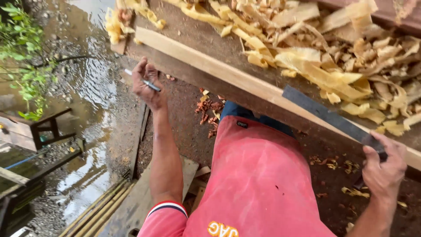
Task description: The person measures and marks a long wooden plank using a metal ruler and a black marker. They repeatedly position the ruler along the plank's length and draw lines to indicate measurements.
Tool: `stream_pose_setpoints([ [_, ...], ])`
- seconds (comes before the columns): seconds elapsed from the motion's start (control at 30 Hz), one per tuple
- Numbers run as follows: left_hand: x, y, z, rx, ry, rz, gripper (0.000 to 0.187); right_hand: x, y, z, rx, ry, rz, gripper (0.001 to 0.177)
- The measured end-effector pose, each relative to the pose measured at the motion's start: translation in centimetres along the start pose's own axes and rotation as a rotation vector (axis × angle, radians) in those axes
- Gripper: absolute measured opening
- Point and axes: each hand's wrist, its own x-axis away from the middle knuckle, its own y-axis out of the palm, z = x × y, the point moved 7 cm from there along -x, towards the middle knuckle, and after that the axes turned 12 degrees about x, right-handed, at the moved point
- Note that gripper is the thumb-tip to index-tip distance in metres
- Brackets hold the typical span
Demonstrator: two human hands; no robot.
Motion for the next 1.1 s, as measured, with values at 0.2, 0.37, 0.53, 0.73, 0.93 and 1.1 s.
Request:
stream_pose_setpoints([
  [0.2,-11.0,-0.5,-4.8,-0.070,0.018,-0.066,0.026,1.5,1.6,1.4,0.348,-0.017,0.070,0.068],
  [0.37,-16.1,2.3,-7.8,-0.094,0.055,-0.205,0.035,1.8,1.9,-1.0,0.237,0.038,0.035,0.058],
  [0.53,-15.9,5.2,-9.3,-0.022,-0.154,-0.209,0.048,1.6,1.9,-2.3,0.238,0.123,-0.016,0.063],
  [0.73,-16.0,5.7,-8.3,0.015,-0.127,-0.213,0.042,-0.1,1.8,-4.2,0.211,0.419,-0.073,0.066],
  [0.93,-16.2,5.9,-9.1,0.107,-0.080,-0.342,0.026,-0.1,2.1,-3.4,0.193,0.383,0.013,0.067],
  [1.1,-16.7,6.0,-7.7,0.087,0.152,-0.333,0.049,-0.1,2.4,-2.8,0.151,0.316,0.064,0.065],
])
